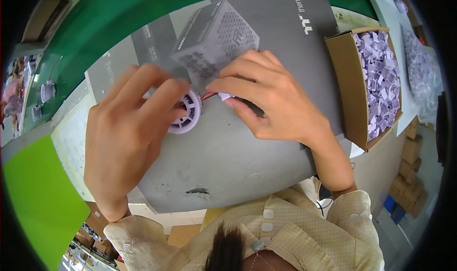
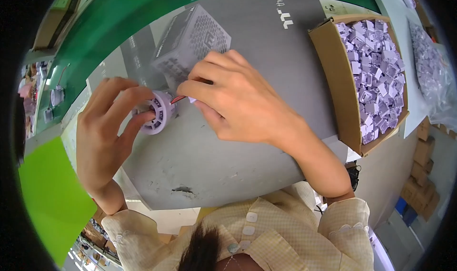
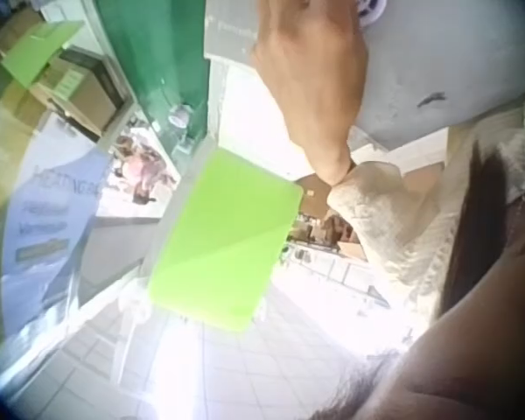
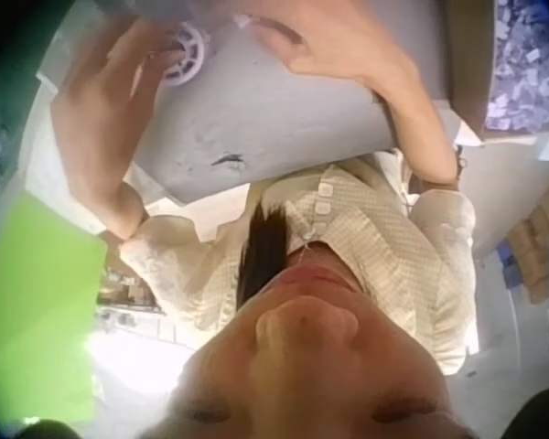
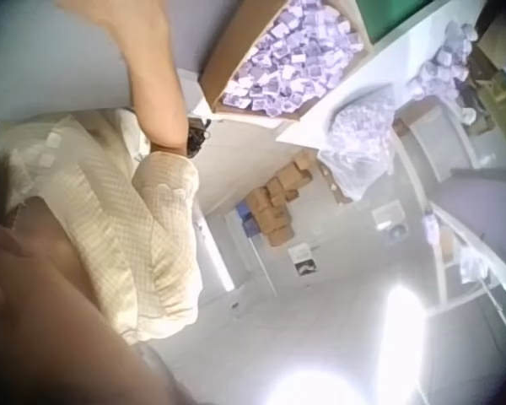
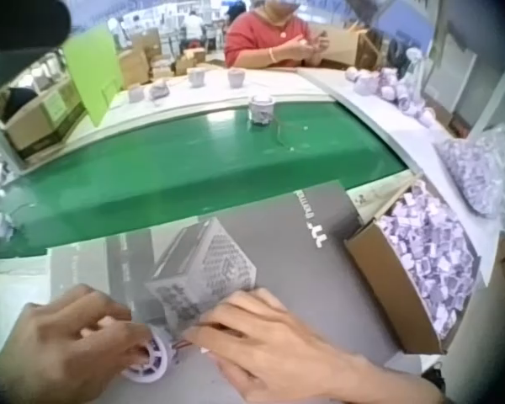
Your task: The person assembles small plastic components by hand, taking them from a cardboard box and attaching them to a white base.
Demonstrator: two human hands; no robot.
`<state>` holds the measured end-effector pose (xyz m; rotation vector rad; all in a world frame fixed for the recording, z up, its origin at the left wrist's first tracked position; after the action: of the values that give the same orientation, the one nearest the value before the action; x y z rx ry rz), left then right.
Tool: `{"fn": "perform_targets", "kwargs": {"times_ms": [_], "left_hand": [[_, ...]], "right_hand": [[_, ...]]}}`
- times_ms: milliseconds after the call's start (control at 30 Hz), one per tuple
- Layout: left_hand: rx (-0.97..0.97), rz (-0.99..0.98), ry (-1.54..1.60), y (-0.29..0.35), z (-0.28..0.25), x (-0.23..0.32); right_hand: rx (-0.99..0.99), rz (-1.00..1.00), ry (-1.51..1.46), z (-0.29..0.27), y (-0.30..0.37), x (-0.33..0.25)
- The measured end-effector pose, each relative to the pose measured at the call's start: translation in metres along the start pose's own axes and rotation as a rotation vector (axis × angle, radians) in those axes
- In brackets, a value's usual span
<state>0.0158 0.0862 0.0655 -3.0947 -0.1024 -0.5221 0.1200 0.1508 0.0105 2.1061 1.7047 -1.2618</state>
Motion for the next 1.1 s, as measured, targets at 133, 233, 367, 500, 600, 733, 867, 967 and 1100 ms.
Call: {"fn": "perform_targets", "kwargs": {"times_ms": [133,233,367,500,600,733,867,967,1100], "left_hand": [[0.049,0.141,-0.108,0.002,0.004,0.026],[0.109,0.124,-0.218,0.001,0.022,0.035],[0.163,0.056,-0.400,-0.002,0.027,0.034],[0.240,0.044,-0.343,-0.003,0.032,0.031],[0.234,0.061,-0.284,-0.006,0.029,0.035],[0.161,0.018,-0.286,-0.007,0.025,0.036],[0.025,-0.063,-0.125,-0.003,0.015,0.011],[-0.167,-0.220,0.152,0.007,0.027,-0.009],[-0.088,-0.179,0.254,0.008,0.024,-0.011]], "right_hand": [[0.031,-0.006,-0.014,-0.001,0.002,-0.004],[0.080,0.058,-0.094,-0.003,0.002,-0.001],[0.073,0.148,-0.196,-0.005,0.004,0.007],[0.072,0.067,-0.080,-0.006,0.003,0.003],[0.054,0.053,-0.042,-0.003,0.003,0.001],[0.103,0.091,-0.080,-0.001,0.002,0.003],[0.106,0.066,-0.033,-0.003,0.006,0.003],[0.075,0.047,0.023,0.002,0.003,-0.005],[0.136,0.008,-0.041,0.005,0.001,-0.010]]}}
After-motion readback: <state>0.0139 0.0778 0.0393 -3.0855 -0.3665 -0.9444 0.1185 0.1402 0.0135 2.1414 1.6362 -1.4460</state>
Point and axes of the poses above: each hand's wrist, its own y-axis away from the middle knuckle, its own z-axis out of the palm, x = y × z, the point moved 9 cm from there along -y, towards the middle knuckle, and after that the axes turned 2 degrees about x, right-handed, at the moved point
